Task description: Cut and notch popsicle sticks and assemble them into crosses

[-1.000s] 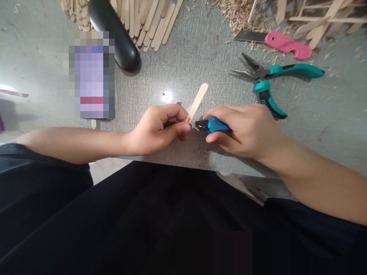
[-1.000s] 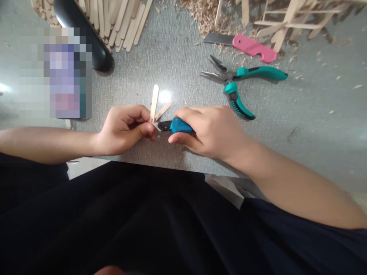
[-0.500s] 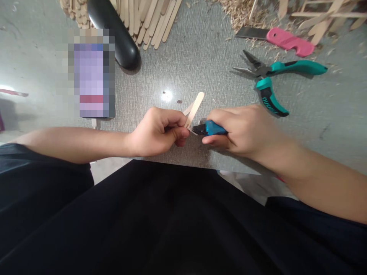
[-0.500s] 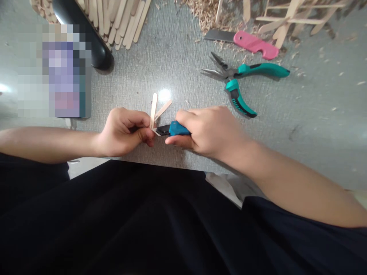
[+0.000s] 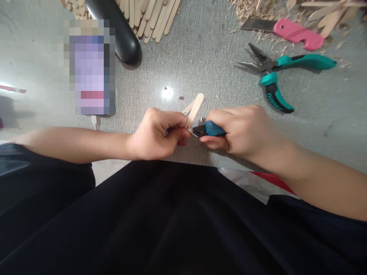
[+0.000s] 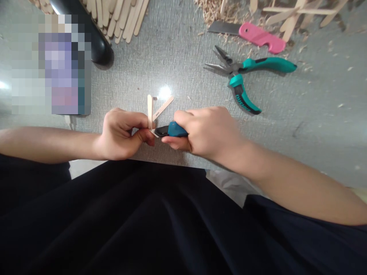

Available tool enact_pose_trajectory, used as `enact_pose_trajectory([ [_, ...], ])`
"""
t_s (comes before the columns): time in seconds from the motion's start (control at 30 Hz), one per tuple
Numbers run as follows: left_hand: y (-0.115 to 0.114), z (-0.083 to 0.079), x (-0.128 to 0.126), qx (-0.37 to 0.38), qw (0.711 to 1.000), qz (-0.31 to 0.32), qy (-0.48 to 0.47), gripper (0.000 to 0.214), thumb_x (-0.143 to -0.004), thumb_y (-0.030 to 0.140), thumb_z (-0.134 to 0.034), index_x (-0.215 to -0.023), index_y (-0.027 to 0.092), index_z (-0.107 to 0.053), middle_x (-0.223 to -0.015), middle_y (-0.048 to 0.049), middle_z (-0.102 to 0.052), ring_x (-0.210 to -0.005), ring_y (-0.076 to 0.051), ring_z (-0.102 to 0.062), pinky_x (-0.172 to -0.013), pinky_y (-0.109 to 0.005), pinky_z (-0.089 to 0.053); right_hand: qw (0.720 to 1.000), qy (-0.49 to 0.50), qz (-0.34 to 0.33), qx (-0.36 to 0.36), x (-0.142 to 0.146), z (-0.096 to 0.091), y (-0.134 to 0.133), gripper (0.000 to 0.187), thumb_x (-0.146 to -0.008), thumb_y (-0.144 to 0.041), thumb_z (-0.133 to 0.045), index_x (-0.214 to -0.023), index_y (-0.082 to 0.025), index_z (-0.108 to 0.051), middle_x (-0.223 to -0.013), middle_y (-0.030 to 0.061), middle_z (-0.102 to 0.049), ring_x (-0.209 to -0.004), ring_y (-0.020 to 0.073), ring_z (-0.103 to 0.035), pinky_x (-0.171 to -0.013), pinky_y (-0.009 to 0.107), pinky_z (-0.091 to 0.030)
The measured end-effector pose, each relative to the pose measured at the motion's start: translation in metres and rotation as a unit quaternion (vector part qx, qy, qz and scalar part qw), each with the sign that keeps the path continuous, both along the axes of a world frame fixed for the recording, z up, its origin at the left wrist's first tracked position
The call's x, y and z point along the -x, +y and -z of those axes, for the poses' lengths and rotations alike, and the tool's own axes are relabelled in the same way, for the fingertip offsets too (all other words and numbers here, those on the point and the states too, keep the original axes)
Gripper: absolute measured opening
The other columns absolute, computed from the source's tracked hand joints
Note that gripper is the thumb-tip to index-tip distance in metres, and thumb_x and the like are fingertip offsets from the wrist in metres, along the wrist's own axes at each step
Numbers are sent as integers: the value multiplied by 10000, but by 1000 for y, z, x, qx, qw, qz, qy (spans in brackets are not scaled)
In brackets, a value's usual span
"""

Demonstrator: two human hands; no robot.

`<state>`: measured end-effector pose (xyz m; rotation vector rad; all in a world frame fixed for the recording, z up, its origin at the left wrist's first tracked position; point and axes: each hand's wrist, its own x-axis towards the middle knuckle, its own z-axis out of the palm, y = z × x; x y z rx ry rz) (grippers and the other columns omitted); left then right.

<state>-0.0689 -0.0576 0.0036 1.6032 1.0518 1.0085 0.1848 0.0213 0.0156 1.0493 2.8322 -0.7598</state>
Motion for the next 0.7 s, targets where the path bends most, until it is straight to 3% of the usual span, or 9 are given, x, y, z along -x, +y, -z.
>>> enact_pose_trajectory([
  [0.13,0,-2,-2,5,1000,-15,10,254,-964,111,-683,-756,244,-625,-720,-16,-780,-627,-167,-759,-537,-307,-577,1000,24,8,9,1,0,-2,930,-1036,-1082,-128,-794,-281,-534,-657,54,-578,-589,214,-472,-614,383,-271],
  [0.33,2,-2,-1,30,998,-14,-56,241,-1034,143,-688,-814,223,-635,-736,-13,-814,-634,-137,-794,-549,-226,-605,998,52,40,14,6,-3,1,956,-1006,-1110,-112,-790,-278,-530,-611,20,-467,-582,185,-402,-598,357,-240],
  [0.6,6,3,2,66,995,-21,-65,229,-1081,252,-764,-872,224,-675,-785,-19,-841,-697,-139,-827,-627,-224,-673,991,109,75,-18,-1,-10,5,902,-1017,-1110,-172,-763,-296,-465,-579,17,-467,-570,197,-454,-597,392,-306],
  [0.7,6,5,2,62,995,-8,-80,232,-1098,254,-756,-878,224,-688,-797,-23,-847,-731,-135,-836,-658,-221,-684,993,98,66,-26,-3,-7,6,919,-1029,-1095,-163,-772,-292,-529,-590,24,-485,-584,207,-477,-602,391,-298],
])
